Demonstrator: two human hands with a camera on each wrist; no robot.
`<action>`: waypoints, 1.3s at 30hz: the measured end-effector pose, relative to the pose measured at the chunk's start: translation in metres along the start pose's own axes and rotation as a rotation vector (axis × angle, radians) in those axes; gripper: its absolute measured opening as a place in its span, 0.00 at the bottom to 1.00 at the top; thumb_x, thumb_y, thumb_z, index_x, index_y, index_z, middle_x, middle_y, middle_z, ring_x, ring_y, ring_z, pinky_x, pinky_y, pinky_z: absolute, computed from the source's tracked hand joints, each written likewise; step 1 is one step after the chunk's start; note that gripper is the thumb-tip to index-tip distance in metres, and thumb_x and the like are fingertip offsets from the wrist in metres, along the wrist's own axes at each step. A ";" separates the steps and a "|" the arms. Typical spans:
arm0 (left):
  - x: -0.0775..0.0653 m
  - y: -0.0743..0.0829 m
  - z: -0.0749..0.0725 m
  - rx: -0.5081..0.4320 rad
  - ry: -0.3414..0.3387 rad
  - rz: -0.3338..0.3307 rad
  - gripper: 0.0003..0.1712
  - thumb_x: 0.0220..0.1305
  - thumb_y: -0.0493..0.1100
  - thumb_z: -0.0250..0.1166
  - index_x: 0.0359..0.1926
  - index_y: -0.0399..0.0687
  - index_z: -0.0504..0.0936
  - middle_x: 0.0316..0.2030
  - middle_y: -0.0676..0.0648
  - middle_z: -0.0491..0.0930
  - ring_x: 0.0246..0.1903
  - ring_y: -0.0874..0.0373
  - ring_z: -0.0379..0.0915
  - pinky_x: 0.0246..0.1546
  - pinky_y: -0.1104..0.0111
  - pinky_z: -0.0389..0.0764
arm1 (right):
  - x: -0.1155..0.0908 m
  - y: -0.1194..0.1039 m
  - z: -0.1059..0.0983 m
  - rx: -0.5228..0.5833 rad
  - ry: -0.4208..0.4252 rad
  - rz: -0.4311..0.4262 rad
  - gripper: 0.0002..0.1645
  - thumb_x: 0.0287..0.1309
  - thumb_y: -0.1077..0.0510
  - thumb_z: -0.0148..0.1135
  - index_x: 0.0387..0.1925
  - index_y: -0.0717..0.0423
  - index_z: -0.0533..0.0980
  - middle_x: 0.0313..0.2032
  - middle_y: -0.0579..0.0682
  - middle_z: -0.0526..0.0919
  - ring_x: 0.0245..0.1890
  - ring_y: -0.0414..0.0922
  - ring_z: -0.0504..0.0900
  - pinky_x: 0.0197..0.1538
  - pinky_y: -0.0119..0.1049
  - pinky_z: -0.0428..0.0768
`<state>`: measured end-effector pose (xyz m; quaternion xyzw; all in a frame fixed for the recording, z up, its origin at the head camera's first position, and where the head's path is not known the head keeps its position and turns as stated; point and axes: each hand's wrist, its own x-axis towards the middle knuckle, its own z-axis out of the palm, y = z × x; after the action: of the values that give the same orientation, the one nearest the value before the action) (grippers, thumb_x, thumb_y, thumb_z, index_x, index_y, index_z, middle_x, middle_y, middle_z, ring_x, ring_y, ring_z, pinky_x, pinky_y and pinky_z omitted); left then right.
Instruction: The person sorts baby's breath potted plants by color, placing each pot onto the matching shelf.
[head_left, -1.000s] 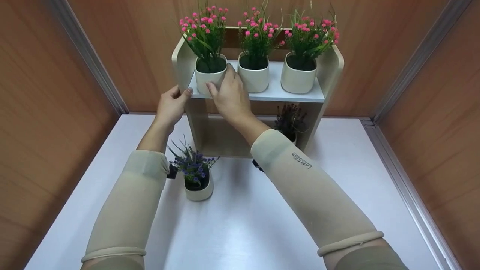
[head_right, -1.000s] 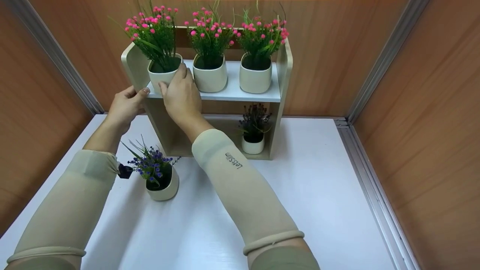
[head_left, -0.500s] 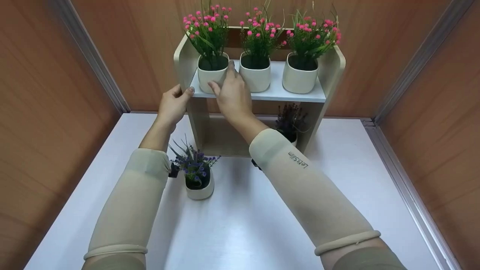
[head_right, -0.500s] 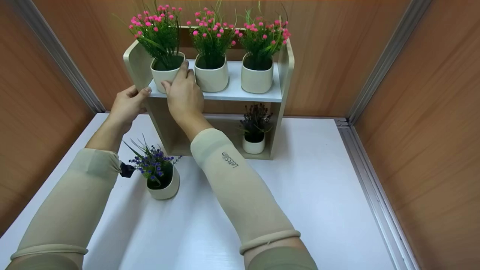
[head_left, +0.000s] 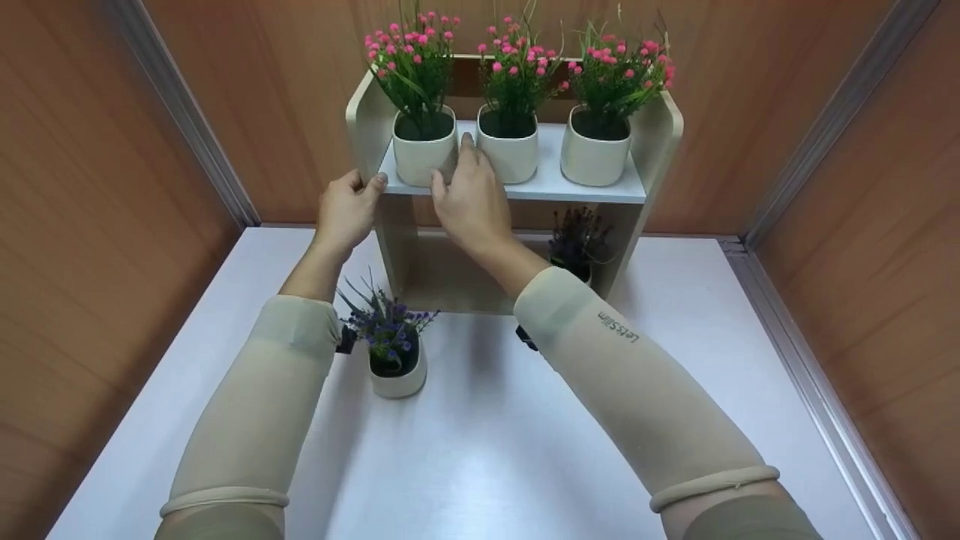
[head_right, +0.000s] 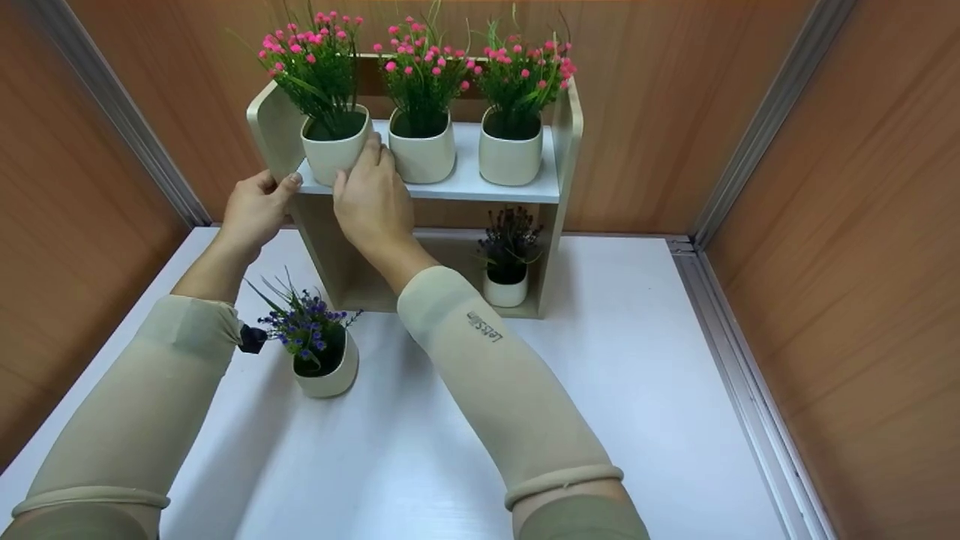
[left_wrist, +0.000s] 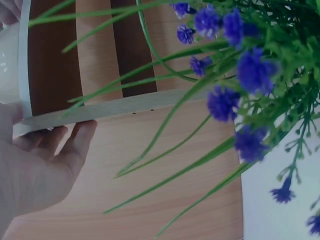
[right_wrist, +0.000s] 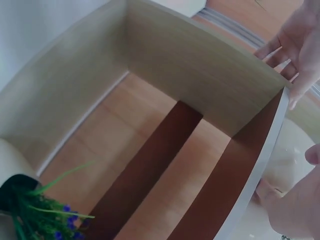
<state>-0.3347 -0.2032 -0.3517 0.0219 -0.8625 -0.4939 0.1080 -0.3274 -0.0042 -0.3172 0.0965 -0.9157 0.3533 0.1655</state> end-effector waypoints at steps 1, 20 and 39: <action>-0.001 0.001 0.000 0.045 0.012 0.009 0.31 0.85 0.57 0.56 0.73 0.41 0.77 0.72 0.35 0.79 0.73 0.39 0.75 0.73 0.43 0.77 | -0.001 0.002 -0.003 0.008 0.005 -0.020 0.42 0.79 0.47 0.61 0.83 0.60 0.61 0.77 0.57 0.74 0.78 0.50 0.74 0.81 0.44 0.71; -0.081 -0.018 -0.046 0.279 -0.017 0.013 0.40 0.82 0.58 0.57 0.84 0.46 0.60 0.84 0.31 0.53 0.82 0.29 0.51 0.78 0.31 0.60 | -0.033 0.108 -0.092 -0.400 0.322 -0.567 0.26 0.79 0.52 0.56 0.72 0.55 0.71 0.72 0.60 0.72 0.79 0.61 0.66 0.80 0.60 0.68; -0.165 -0.116 -0.054 0.380 -0.096 -0.094 0.35 0.81 0.35 0.51 0.82 0.28 0.56 0.78 0.19 0.57 0.70 0.21 0.70 0.60 0.35 0.83 | -0.015 0.216 -0.150 0.287 0.024 0.201 0.66 0.73 0.31 0.63 0.89 0.40 0.29 0.87 0.55 0.39 0.89 0.58 0.45 0.88 0.60 0.53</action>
<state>-0.1700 -0.2849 -0.4521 0.0587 -0.9424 -0.3272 0.0375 -0.3420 0.2568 -0.3508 0.0231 -0.8588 0.4963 0.1247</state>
